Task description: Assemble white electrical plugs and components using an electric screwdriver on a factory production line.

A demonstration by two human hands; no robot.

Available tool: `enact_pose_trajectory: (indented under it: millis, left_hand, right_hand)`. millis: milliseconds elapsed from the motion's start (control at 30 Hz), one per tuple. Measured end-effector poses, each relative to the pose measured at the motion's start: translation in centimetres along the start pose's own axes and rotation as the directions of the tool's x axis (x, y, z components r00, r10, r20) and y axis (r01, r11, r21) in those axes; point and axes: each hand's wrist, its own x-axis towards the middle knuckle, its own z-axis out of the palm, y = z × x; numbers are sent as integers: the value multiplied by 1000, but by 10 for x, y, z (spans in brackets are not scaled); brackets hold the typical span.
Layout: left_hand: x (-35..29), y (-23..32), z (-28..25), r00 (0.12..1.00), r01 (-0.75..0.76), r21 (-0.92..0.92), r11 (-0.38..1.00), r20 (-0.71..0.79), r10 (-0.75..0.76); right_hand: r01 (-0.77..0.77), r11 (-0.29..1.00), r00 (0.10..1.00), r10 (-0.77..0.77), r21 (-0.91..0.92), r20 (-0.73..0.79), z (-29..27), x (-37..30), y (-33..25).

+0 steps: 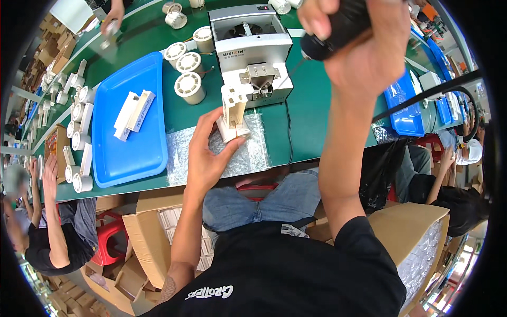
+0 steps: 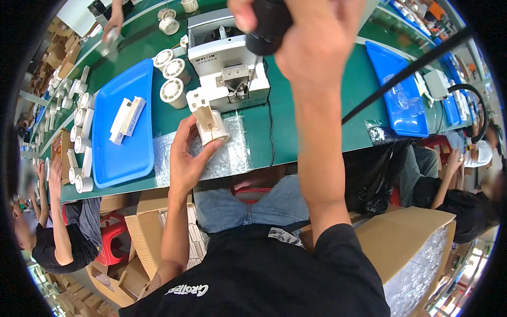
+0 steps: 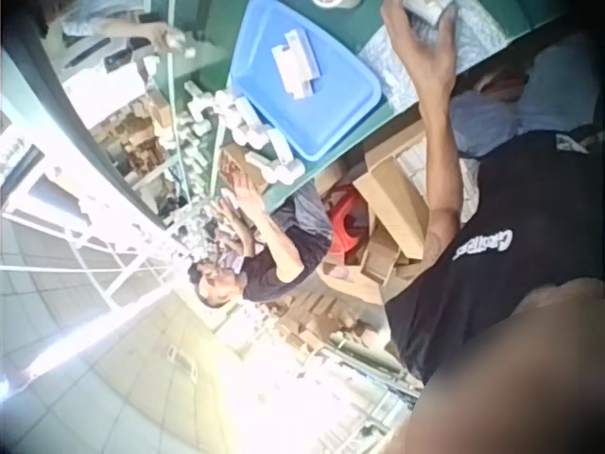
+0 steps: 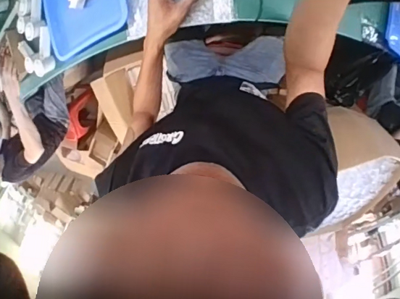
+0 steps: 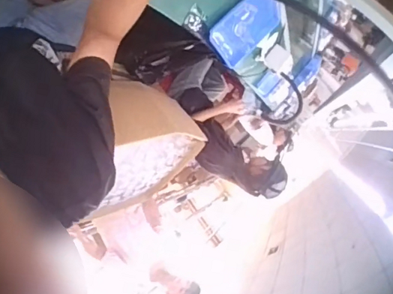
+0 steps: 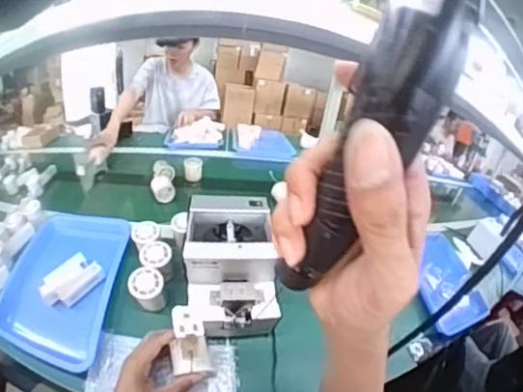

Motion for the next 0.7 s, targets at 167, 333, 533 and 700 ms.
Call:
enact_pose_trajectory:
  millis: [167,333,533,700]
  left_hand:
    - [-1,2,-1,1000,23,-15,1000,6,-23]
    - [0,1,-2,1000,11,-9,1000,7,-10]
    - [0,2,-1,1000,-2,-33,999,-25,2]
    - [0,2,2,1000,1,-41,999,-29,-2]
  right_hand:
    - [78,486,990,-144,-870,8,-3,-5,11]
    - [32,406,996,-88,-913,-4,-9,-5,14]
    - [21,412,994,-103,-911,-24,23,-31,14]
    - [-17,623,994,-73,-782,-80,38,-37,16]
